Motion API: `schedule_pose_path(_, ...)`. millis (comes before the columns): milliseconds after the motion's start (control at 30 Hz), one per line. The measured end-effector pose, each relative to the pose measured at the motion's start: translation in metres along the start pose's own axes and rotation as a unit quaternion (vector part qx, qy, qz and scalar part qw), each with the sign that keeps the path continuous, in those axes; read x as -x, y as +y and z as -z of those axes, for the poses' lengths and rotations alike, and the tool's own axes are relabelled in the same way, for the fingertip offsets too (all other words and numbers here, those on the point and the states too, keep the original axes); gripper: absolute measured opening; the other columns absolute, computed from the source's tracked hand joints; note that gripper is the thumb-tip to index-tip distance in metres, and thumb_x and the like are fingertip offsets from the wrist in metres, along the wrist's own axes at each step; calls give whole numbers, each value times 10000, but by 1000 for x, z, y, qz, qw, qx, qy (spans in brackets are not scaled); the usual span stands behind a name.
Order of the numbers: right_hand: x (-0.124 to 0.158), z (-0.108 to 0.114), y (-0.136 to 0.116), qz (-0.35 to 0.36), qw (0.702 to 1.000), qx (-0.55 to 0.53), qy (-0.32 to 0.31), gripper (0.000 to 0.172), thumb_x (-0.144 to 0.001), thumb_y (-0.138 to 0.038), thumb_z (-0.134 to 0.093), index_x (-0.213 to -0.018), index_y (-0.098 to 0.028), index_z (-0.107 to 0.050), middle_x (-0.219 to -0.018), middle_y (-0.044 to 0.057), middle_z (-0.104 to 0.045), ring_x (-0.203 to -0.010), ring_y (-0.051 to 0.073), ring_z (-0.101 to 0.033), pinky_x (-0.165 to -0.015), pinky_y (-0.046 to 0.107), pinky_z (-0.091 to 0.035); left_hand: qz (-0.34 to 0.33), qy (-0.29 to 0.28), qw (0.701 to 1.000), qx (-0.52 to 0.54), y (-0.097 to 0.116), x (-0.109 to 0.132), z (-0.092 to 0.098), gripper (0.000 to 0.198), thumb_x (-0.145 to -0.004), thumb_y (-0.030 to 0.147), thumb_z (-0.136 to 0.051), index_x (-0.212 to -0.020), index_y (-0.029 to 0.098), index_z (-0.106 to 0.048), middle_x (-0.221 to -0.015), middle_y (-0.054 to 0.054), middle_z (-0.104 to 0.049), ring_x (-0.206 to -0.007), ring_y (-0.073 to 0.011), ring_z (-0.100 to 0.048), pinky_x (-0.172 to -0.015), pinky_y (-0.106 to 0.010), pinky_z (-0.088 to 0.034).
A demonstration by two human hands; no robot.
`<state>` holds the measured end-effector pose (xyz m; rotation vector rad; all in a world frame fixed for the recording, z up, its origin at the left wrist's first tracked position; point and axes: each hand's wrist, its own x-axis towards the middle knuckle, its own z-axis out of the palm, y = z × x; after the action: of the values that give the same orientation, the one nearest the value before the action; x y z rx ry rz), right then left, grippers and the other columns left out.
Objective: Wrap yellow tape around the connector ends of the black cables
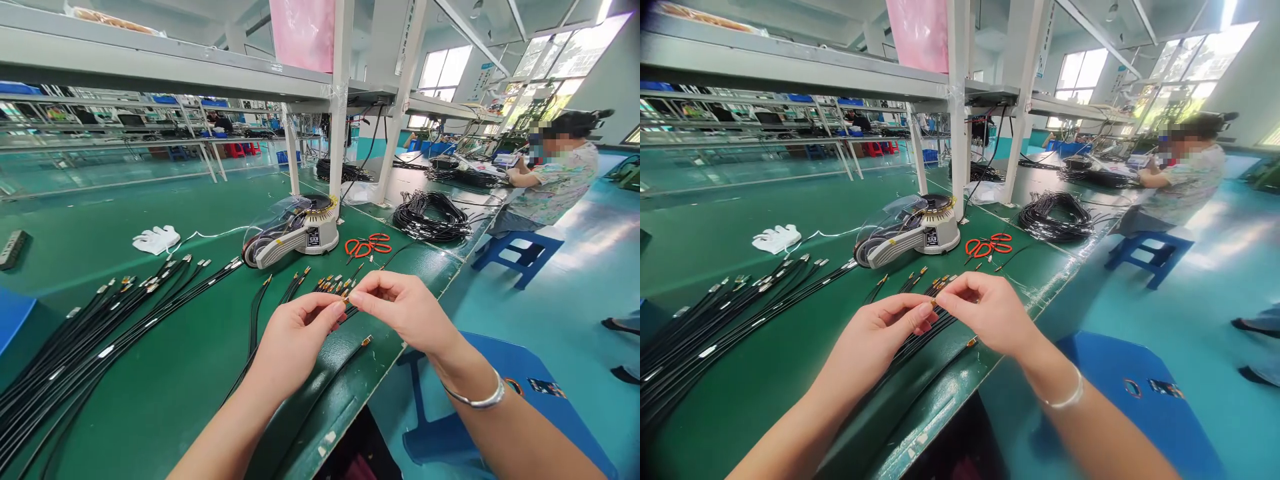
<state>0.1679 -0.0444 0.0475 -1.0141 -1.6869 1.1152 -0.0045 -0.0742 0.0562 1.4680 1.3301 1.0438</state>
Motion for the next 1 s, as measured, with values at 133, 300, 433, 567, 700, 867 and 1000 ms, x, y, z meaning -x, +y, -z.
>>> schedule_pose_path(133, 1, 0, 1, -3, 1000, 1, -3, 194, -804, -374, -667, -772, -183, -680, -773, 27, -689, -736, 171, -617, -698, 292, -499, -29, -18, 996, -79, 1, 1, 4, 265, -835, 392, -543, -813, 208, -733, -725, -9, -692, -697, -178, -605, -656, -257, -450)
schedule_pose_path(300, 4, 1, 1, -5, 1000, 6, 11, 194, -785, -374, -684, -760, -183, -677, -752, 18, -678, -717, 163, -609, -680, 282, -491, -37, -57, 995, -74, -3, 1, 7, 257, -845, 359, -536, -947, 232, -735, -837, -7, -727, -806, -201, -647, -734, -270, -462)
schedule_pose_path(433, 7, 1, 2, -4, 1000, -5, 7, 173, -796, -349, -678, -754, -181, -673, -740, 9, -669, -712, 153, -600, -675, 271, -479, -30, -35, 996, -77, -4, 3, 1, 249, -844, 339, -532, -916, 223, -741, -768, 4, -713, -736, -181, -627, -682, -253, -448)
schedule_pose_path(567, 11, 3, 3, 3, 1000, -20, 0, 167, -802, -338, -677, -751, -179, -669, -742, 10, -661, -714, 150, -584, -671, 270, -470, -27, -30, 998, -53, -1, 7, -6, 228, -830, 315, -546, -869, 206, -742, -734, 5, -695, -705, -166, -601, -657, -237, -441)
schedule_pose_path(700, 13, 3, 4, 4, 999, -33, -9, 166, -809, -335, -676, -760, -178, -667, -746, 9, -660, -720, 146, -585, -684, 268, -471, -35, -43, 997, -58, 0, 8, -6, 229, -846, 325, -532, -872, 205, -726, -734, 8, -676, -717, -163, -592, -662, -233, -433)
schedule_pose_path(867, 13, -1, 6, 1, 999, -32, 8, 164, -810, -326, -676, -752, -172, -663, -745, 6, -656, -719, 139, -590, -688, 261, -472, -55, -69, 987, -131, -4, 5, -1, 260, -895, 365, -471, -830, 212, -672, -752, 18, -658, -706, -152, -573, -642, -235, -409)
schedule_pose_path(1000, 15, -3, 6, 8, 999, -42, 16, 152, -807, -305, -676, -739, -170, -656, -724, 3, -649, -710, 137, -587, -682, 258, -475, -111, -54, 973, -194, -7, 7, 0, 270, -916, 314, -430, -776, 203, -632, -706, 22, -619, -667, -137, -541, -633, -236, -385)
